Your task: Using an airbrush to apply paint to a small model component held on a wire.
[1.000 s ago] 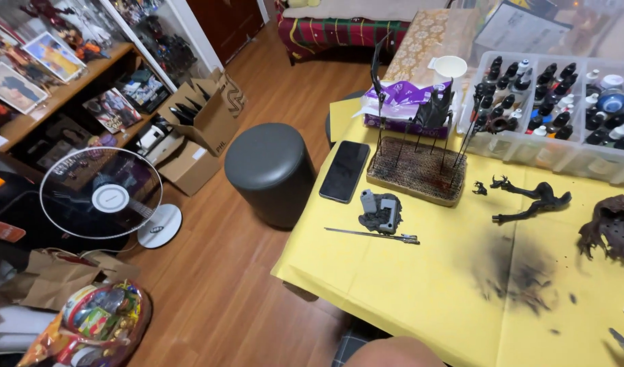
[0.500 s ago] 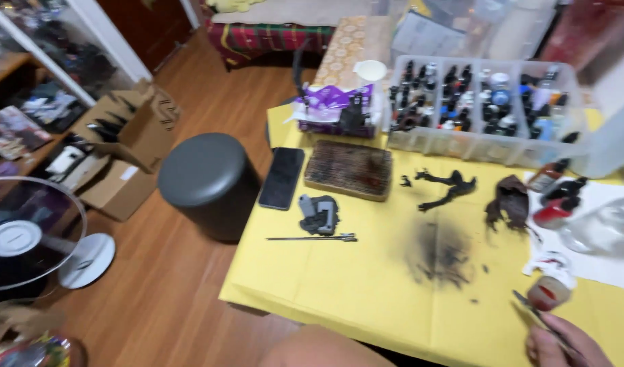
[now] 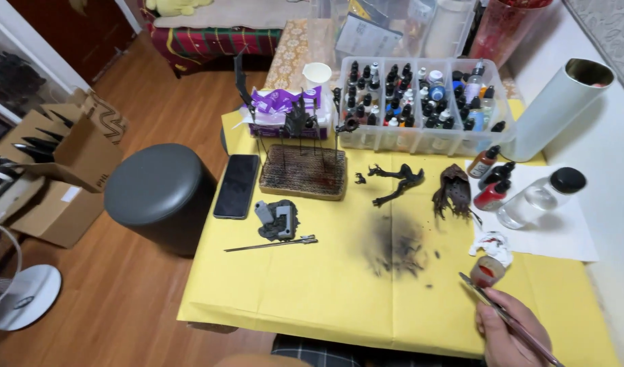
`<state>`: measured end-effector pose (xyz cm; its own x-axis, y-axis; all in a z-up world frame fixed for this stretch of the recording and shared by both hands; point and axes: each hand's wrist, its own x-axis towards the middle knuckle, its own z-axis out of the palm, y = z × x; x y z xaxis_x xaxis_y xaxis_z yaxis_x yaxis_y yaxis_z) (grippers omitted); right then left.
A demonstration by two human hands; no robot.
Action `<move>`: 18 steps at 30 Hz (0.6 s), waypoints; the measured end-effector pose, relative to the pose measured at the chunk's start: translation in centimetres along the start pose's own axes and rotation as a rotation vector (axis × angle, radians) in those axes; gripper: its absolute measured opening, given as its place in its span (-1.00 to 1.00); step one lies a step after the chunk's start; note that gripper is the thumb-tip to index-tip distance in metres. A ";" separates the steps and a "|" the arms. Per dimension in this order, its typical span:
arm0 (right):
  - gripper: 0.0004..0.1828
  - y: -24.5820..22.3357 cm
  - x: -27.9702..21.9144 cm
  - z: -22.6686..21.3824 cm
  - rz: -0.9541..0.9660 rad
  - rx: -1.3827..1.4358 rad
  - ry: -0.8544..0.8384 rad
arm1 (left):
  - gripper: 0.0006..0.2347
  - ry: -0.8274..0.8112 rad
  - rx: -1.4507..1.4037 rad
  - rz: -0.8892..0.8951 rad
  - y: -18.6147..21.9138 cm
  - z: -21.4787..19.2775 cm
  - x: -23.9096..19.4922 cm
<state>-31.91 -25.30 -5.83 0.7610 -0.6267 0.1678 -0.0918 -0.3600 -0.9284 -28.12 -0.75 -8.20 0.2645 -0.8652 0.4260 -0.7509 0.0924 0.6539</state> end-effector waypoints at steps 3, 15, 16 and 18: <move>-0.75 3.0 0.4 0.3 -0.121 0.183 0.003 | -0.76 -0.021 0.003 0.028 0.2 -1.9 1.4; -0.77 -0.2 3.2 0.4 -0.462 0.249 -0.300 | -0.79 0.203 0.311 -0.342 -2.1 -9.8 0.3; -0.77 -0.3 3.3 0.6 -0.458 0.247 -0.299 | -0.79 0.201 0.307 -0.343 -2.0 -9.8 0.0; -0.81 -0.5 3.7 1.0 -0.419 0.234 -0.280 | -0.66 0.210 0.313 -0.401 -2.1 -9.7 -0.2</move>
<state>-28.45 -26.75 -5.09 0.8465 -0.2437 0.4733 0.3761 -0.3556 -0.8556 -20.69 4.03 -3.56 0.6581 -0.6823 0.3185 -0.7021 -0.4032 0.5870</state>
